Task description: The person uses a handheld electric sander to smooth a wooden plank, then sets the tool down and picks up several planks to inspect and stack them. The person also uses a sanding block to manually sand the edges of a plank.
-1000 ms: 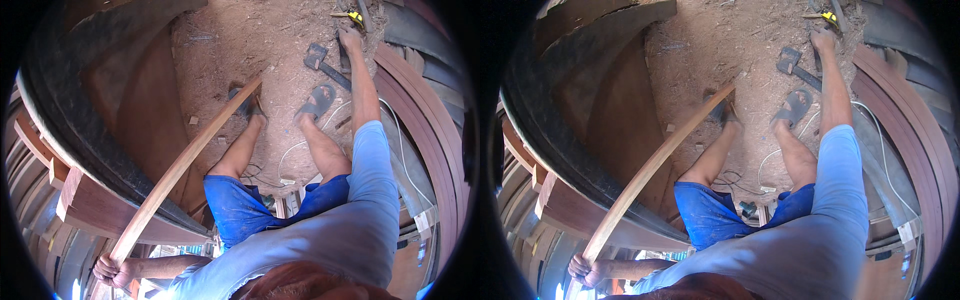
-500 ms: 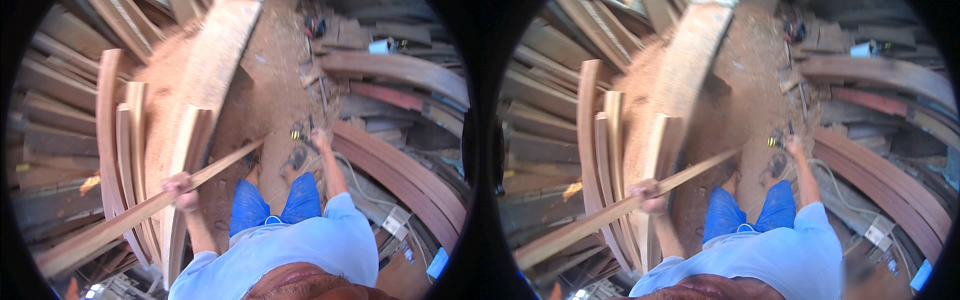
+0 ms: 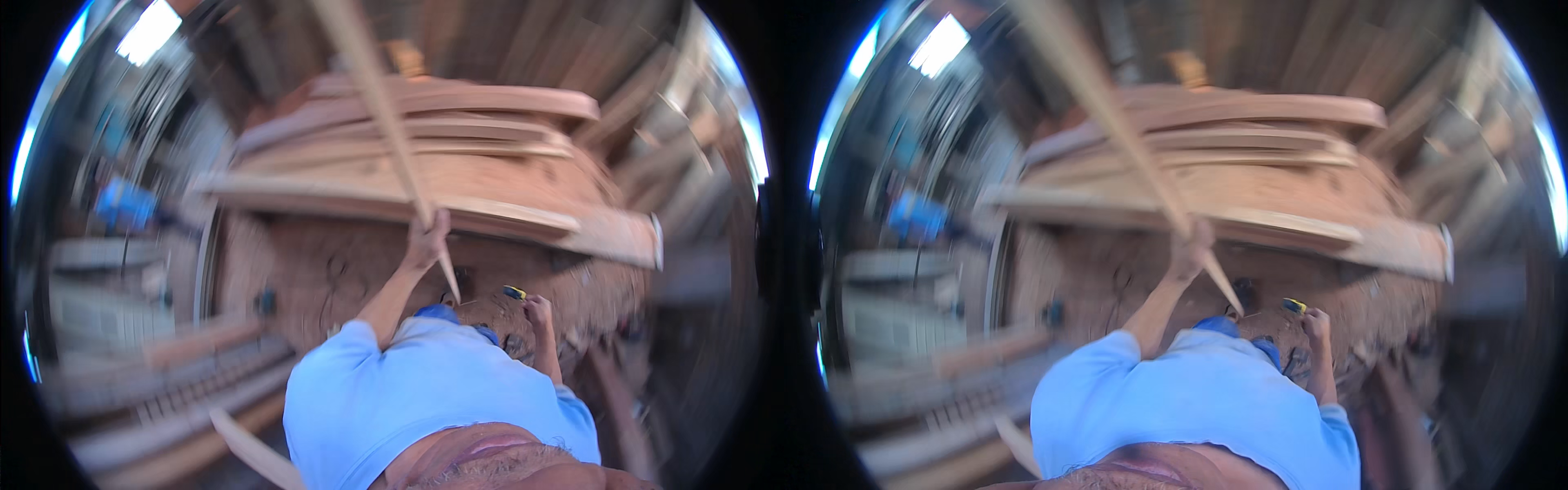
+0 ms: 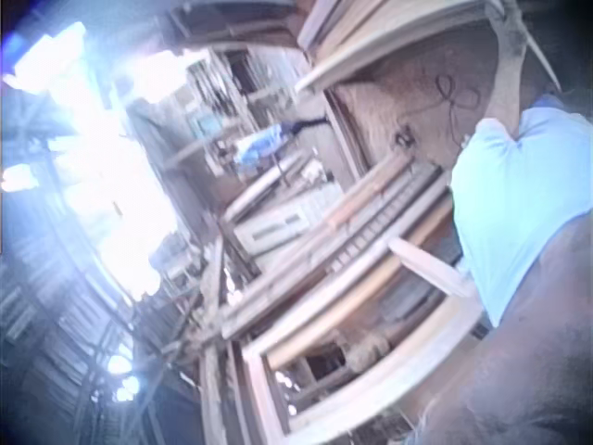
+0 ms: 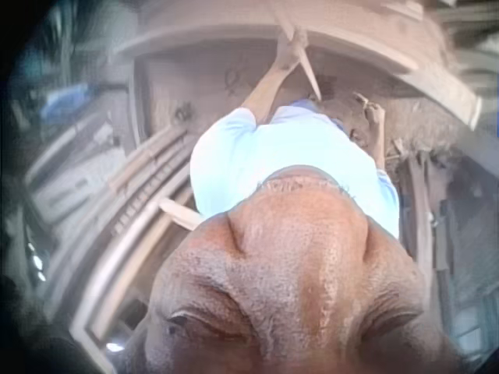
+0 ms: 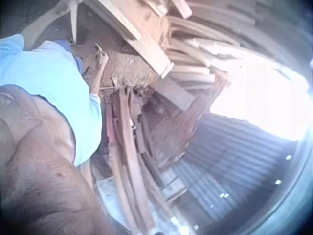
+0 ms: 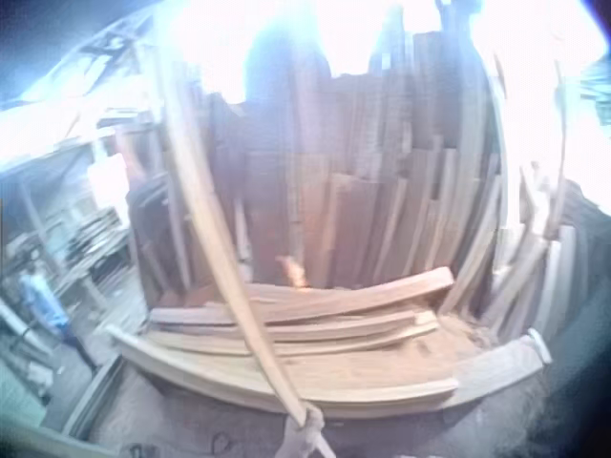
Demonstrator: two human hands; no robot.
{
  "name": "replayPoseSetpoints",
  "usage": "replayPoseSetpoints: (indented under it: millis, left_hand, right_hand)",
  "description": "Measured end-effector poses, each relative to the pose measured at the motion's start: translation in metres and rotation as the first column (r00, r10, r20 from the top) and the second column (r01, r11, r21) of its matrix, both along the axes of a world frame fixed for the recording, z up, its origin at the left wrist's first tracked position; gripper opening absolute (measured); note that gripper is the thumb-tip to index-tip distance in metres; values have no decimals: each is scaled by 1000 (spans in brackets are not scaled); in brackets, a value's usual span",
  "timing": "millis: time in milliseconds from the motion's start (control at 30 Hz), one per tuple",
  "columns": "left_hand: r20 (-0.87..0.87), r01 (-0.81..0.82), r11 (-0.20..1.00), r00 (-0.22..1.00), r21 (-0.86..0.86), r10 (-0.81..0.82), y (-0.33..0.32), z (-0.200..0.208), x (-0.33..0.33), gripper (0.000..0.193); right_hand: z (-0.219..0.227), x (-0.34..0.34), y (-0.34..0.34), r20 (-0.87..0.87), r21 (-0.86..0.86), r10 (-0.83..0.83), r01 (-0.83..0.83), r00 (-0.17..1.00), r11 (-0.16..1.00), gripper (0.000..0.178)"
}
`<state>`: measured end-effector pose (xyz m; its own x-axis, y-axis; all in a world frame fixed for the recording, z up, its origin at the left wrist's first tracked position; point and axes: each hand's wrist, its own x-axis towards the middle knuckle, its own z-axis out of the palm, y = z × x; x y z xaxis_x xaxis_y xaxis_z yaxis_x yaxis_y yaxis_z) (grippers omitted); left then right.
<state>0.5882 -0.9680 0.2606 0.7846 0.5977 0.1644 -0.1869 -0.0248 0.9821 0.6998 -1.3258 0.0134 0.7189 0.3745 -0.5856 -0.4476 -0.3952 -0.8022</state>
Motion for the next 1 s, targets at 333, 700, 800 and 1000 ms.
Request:
replayPoseSetpoints:
  millis: [333,700,800,1000]
  left_hand:
    - [96,-686,728,724,5,683,67,6,-254,30]
    - [321,-842,534,486,-77,813,196,15,-428,28]
    - [321,-882,463,416,-83,851,218,14,-477,27]
    - [294,-944,310,266,-115,918,234,5,-520,27]
  right_hand:
    - [21,-38,194,335,-115,731,-744,594,658,24]
    - [87,-230,592,320,-46,904,-949,283,313,21]
    - [144,-306,707,355,26,921,-987,158,160,23]
    - [276,-426,872,593,124,797,-991,114,50,22]
